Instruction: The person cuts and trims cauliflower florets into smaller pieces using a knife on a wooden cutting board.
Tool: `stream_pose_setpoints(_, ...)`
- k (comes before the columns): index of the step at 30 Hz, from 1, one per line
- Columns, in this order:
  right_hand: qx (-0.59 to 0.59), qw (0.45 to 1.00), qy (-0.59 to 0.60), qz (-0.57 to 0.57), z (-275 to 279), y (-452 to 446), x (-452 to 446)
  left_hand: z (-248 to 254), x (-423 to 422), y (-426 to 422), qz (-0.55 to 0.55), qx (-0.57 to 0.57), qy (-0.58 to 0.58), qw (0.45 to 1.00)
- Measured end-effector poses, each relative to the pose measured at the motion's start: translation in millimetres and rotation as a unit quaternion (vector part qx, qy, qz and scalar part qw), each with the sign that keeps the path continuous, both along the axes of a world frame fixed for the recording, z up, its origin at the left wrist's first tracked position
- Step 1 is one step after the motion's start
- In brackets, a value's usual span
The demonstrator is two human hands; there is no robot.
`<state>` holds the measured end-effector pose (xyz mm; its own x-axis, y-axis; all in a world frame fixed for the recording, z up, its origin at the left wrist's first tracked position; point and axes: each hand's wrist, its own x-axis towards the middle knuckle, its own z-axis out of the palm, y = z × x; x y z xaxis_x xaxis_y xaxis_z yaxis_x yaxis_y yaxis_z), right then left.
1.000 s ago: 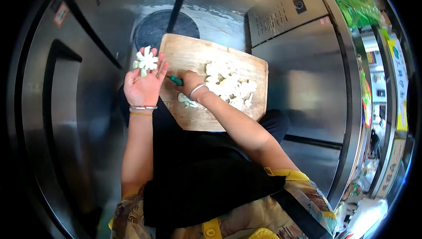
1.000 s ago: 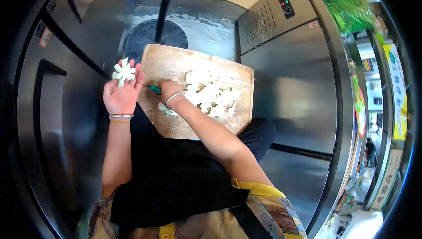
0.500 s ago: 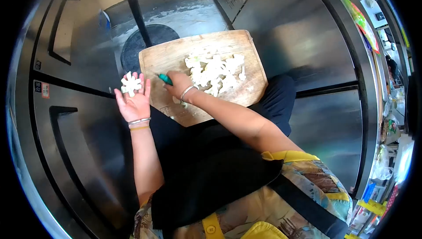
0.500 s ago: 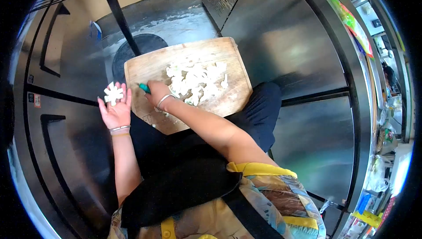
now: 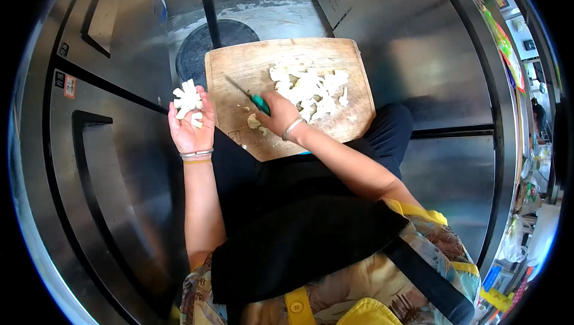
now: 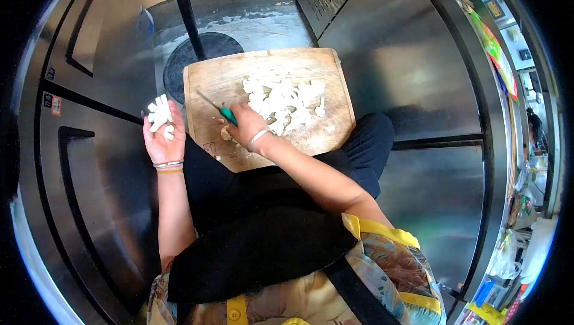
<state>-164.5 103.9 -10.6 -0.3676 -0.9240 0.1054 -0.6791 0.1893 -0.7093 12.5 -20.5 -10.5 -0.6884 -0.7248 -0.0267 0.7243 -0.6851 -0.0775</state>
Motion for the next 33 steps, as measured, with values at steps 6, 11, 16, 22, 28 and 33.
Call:
stream_pose_setpoints(6,0.161,0.987,0.012,0.025,-13.5,15.3,1.4,3.3,-0.7,2.8,-0.015,0.007,-0.035,0.999)
stream_pose_setpoints(11,0.078,0.992,0.098,-0.020,-10.0,2.8,-3.8,2.2,4.3,3.7,-0.029,0.010,-0.007,1.000)
stream_pose_setpoints(16,0.143,0.981,0.107,0.074,-40.9,20.1,10.4,-3.3,2.9,3.2,-0.009,-0.042,-0.020,0.999)
stream_pose_setpoints(22,0.154,0.982,0.096,0.057,-46.3,25.8,19.2,7.6,0.3,5.7,0.001,-0.061,-0.146,0.987)
stream_pose_setpoints(28,-0.060,0.998,0.014,0.005,7.0,27.0,22.7,7.0,-3.2,10.0,-0.055,-0.024,-0.170,0.984)
stream_pose_setpoints(33,-0.039,0.994,0.046,0.089,52.7,32.5,25.8,-41.7,-16.6,33.9,-0.110,0.021,-0.312,0.943)
